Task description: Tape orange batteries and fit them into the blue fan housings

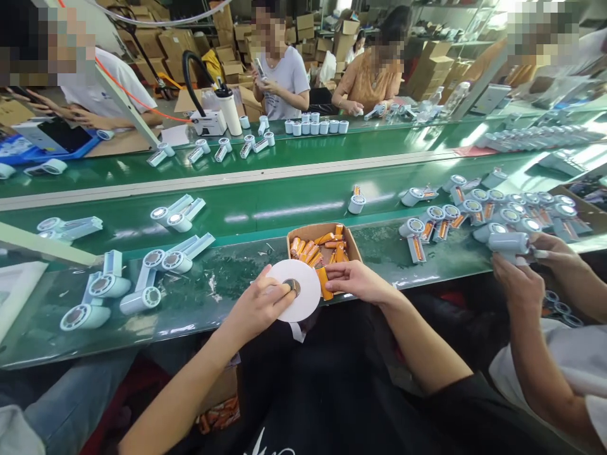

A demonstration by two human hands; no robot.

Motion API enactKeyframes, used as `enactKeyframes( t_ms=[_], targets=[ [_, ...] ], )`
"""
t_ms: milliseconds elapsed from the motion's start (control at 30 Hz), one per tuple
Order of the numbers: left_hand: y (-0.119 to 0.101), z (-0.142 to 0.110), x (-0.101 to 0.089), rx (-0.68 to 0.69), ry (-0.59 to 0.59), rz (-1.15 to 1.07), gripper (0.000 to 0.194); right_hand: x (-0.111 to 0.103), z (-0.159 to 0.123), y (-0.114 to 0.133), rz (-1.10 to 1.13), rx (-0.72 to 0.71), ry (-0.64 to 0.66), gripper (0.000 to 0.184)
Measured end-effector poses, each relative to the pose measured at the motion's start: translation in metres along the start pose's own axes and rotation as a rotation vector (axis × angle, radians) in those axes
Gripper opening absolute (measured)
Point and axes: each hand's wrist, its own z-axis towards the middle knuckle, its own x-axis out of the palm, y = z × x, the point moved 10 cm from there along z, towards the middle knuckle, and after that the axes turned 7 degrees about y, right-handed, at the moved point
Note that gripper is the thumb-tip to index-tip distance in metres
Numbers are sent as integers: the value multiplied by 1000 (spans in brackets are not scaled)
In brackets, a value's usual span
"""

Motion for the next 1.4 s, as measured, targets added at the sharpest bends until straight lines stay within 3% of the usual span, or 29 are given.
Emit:
enactKeyframes(
  t_ms=[67, 133, 267, 367, 467, 567, 633, 667, 700, 767, 833, 900, 933, 1000, 1067, 1133, 1200, 1267, 1333, 1400],
  targets=[
    [-2, 5, 2, 61, 35, 13, 28, 2, 1, 4, -21, 34, 66, 46],
    [-2, 7, 6, 56, 63, 1, 29, -3, 4, 3, 12, 19, 25, 41],
    [-2, 10, 15, -118, 48, -16, 36, -21, 6, -16, 282, -131, -324, 45],
    [-8, 9, 20, -316, -55, -30, 37, -23, 0, -35, 494, -334, -581, 46],
    [-29, 3, 30, -425, -147, -139, 33, -29, -9, -40, 502, -435, -656, 40],
    [-71, 5, 51, -238, -90, -318, 24, -79, -37, -14, 389, -565, -762, 33],
    [-79, 11, 70, -159, 22, -394, 28, -131, -74, 8, 416, -792, -979, 29],
    [-69, 15, 79, -190, 68, -410, 32, -152, -90, 16, 430, -883, -1085, 28],
    [-52, 19, 86, -245, 107, -420, 40, -166, -93, 23, 417, -896, -1106, 26],
    [-12, 28, 93, -315, 152, -453, 63, -175, -85, 29, 395, -825, -1035, 28],
    [21, 38, 95, -293, 175, -521, 80, -162, -71, 21, 381, -696, -905, 39],
    [56, 39, 93, -320, 152, -567, 73, -143, -69, 1, 387, -594, -843, 51],
    [78, 32, 91, -402, 129, -548, 63, -137, -73, -10, 392, -567, -848, 55],
    [130, 0, 84, -669, 86, -424, 46, -133, -88, -28, 385, -547, -896, 59],
    [178, -51, 69, -949, 65, -245, 37, -141, -106, -42, 361, -536, -952, 61],
    [211, -99, 50, -1104, 55, -133, 34, -153, -120, -54, 340, -481, -985, 65],
    [229, -136, 35, -1171, 64, -78, 32, -165, -129, -63, 334, -409, -999, 67],
    [235, -157, 28, -1186, 86, -55, 32, -174, -134, -67, 340, -372, -1012, 66],
    [231, -157, 31, -1156, 118, -58, 31, -179, -133, -65, 349, -372, -1016, 65],
    [225, -134, 44, -1088, 158, -86, 27, -180, -122, -56, 338, -379, -983, 64]
  ],
)
